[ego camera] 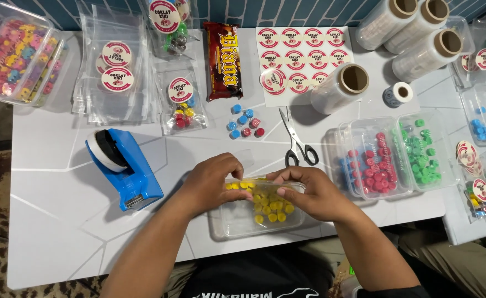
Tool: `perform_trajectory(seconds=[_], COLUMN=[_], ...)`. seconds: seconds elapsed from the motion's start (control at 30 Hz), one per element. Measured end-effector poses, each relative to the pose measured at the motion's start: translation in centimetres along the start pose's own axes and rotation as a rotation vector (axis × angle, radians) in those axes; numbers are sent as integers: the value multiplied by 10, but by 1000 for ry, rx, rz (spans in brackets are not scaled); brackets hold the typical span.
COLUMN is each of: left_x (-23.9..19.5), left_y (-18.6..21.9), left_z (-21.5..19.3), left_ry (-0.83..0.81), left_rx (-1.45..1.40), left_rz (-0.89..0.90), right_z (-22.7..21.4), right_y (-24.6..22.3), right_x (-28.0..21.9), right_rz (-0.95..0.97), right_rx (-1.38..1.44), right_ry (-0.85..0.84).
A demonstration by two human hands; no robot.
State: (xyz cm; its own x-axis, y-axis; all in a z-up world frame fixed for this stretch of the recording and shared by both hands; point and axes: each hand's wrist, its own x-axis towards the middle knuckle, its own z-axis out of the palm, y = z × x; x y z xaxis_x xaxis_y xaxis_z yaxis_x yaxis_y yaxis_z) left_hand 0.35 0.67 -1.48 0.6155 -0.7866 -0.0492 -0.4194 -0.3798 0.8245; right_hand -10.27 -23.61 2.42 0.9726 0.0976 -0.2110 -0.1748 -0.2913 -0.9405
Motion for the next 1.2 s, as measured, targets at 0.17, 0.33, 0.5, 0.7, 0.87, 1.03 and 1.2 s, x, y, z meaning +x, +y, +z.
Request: perform_trajectory(seconds=[0.17, 0.33, 0.5, 0.7, 0.87, 1.03, 1.2], left_x=[1, -1, -2, 1, 1, 5, 4], left_y=[2, 9, 7, -3, -17, -29, -18], left_z=[2, -3, -5, -1, 5, 6, 1], left_ry=[-24, -69, -96, -75, -66, -120, -215], left_rx=[-78, -70, -30, -60, -132, -352, -192], left_rz=[-19, -64, -49, -1, 86, 182, 219], right_z=[3, 6, -4, -4, 9, 23, 29], right_y=[10, 18, 30, 37, 50, 61, 26], right_x=[-2, -4, -4, -10, -14, -31, -56], right_rz=[-1, -37, -172, -360, -367, -227, -128], right_rx=[49, 130, 237, 312, 426, 604, 207], right_ry=[20, 11, -94, -229, -166, 128, 226])
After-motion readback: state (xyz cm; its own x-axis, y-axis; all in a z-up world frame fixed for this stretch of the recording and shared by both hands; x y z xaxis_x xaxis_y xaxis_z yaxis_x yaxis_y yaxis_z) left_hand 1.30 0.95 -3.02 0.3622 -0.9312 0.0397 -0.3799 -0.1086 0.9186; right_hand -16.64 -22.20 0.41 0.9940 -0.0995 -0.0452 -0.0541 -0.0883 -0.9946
